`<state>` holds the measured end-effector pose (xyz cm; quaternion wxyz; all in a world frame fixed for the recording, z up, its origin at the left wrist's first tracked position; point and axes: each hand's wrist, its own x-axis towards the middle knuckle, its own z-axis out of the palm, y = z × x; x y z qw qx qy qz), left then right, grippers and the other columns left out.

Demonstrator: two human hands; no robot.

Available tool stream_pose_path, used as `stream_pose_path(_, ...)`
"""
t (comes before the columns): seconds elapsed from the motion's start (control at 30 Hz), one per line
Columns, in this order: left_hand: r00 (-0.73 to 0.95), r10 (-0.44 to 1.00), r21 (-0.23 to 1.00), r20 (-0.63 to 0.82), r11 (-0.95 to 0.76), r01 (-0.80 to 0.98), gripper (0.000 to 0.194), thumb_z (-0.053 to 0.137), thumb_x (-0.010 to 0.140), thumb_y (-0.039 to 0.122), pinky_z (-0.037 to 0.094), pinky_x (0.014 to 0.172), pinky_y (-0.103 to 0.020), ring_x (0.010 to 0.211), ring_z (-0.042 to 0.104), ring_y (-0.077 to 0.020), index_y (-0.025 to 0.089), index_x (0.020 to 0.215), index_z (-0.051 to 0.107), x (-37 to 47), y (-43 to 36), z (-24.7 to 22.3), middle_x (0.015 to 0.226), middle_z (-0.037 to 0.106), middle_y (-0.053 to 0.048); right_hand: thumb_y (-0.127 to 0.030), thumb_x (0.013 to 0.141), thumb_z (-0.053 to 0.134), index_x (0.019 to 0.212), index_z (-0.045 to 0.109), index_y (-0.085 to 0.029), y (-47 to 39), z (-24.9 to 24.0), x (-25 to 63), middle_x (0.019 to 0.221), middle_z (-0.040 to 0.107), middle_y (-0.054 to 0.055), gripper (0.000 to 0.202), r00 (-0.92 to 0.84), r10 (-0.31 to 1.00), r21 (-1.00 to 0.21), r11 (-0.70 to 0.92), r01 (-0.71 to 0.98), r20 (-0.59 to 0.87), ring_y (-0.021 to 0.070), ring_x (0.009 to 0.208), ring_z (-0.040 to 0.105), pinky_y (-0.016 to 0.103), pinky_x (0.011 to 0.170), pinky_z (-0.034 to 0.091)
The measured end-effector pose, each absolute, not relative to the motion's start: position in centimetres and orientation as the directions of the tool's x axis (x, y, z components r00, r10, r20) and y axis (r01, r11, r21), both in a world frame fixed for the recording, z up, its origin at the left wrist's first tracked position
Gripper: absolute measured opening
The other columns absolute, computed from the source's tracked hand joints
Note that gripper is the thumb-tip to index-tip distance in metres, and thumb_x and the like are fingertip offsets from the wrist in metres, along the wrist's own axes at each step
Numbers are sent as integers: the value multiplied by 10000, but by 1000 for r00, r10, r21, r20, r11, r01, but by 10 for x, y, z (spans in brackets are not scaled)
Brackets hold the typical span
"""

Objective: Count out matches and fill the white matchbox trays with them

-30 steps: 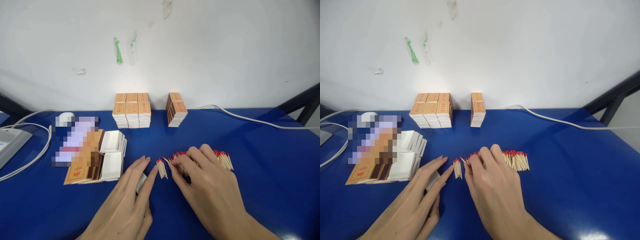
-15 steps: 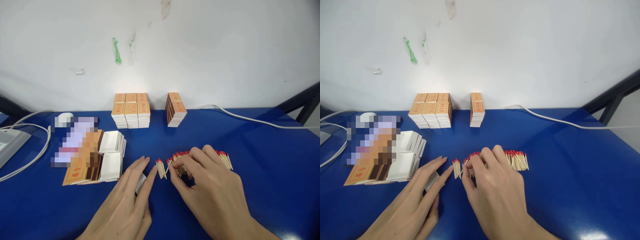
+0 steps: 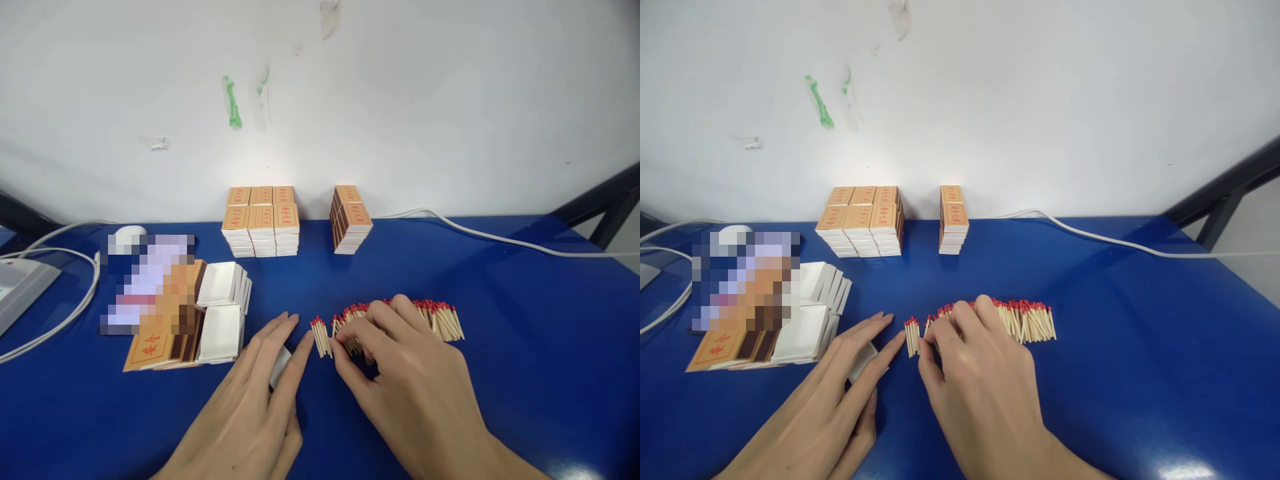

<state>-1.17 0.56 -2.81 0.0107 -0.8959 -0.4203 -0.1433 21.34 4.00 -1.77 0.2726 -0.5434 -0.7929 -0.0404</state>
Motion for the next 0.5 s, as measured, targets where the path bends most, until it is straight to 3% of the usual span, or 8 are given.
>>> stream_pose_path(0.27, 614, 747, 81, 256, -649, 756, 706, 484, 970, 66, 620, 1127, -547, 1617, 405, -410, 39, 1672, 408, -10, 6, -28, 1702, 362, -295, -212, 959, 759, 772, 661, -251, 40, -14, 216, 775, 632, -11, 215, -263, 864, -305, 412, 859, 429, 199, 812, 539, 332, 591, 357)
stream_pose_path(0.5, 617, 743, 73, 260, -652, 755, 715, 477, 967, 70, 612, 1139, -553, 1597, 440, -410, 49, 1677, 407, -10, 6, -30, 1692, 382, -291, -202, 992, 693, 780, 660, -239, 45, -12, 219, 770, 628, 2, 218, -243, 825, -193, 385, 902, 509, 204, 811, 532, 327, 564, 333)
